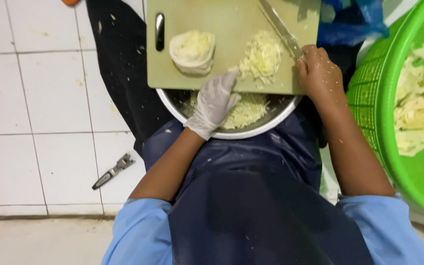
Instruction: Shredding a head of cabbage using a knife on a cutting board while sitting on the floor.
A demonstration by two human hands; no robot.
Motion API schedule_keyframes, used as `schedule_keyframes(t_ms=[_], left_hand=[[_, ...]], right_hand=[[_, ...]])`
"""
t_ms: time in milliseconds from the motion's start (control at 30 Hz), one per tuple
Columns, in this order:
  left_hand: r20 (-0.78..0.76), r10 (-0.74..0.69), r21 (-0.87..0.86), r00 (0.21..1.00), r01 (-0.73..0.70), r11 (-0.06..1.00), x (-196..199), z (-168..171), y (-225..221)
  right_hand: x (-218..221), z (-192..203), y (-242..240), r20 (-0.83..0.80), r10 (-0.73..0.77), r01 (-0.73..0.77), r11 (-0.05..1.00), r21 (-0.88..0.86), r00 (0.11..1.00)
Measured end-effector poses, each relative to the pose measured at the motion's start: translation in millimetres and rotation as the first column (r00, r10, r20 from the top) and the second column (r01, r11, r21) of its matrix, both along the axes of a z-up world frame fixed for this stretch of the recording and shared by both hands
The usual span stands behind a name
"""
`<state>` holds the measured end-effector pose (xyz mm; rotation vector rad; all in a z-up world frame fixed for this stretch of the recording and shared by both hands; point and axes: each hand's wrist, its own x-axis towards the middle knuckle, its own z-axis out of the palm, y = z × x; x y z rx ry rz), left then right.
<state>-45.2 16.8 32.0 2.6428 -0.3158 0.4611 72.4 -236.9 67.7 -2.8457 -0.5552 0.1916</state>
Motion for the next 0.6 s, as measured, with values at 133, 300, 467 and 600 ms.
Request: schedule_keyframes(t_ms=[133, 300, 467, 600], left_hand=[[0.104, 0.115, 0.111, 0.988, -0.126, 0.986, 8.5, -18.5, -3.6], [0.151, 0.047, -0.221, 0.987, -0.012, 0.975, -13.1, 3.0, 16.7], [0.277, 0.213, -0.268, 0.937, -0.137, 0.954, -8.2, -2.5, 57.4], [0.189, 0.264, -0.375, 0.946, -0.179, 0.909, 11.0, 13.3, 105.0]], right_hand=[[1.1, 10.8, 13.2, -0.002, 0.004, -0.004, 0.998, -0.063, 1.0], [-54.7, 19.9, 7.0, -0.073, 0.185, -0.195, 0.969, -0.154, 0.98], [-86.7, 6.4, 3.1, 0.233, 0.449, -0.414, 0.892, -0.183, 0.863], [-85.8, 12.3, 3.6, 0.179, 0.457, -0.463, 0.886, -0.007, 0.871]])
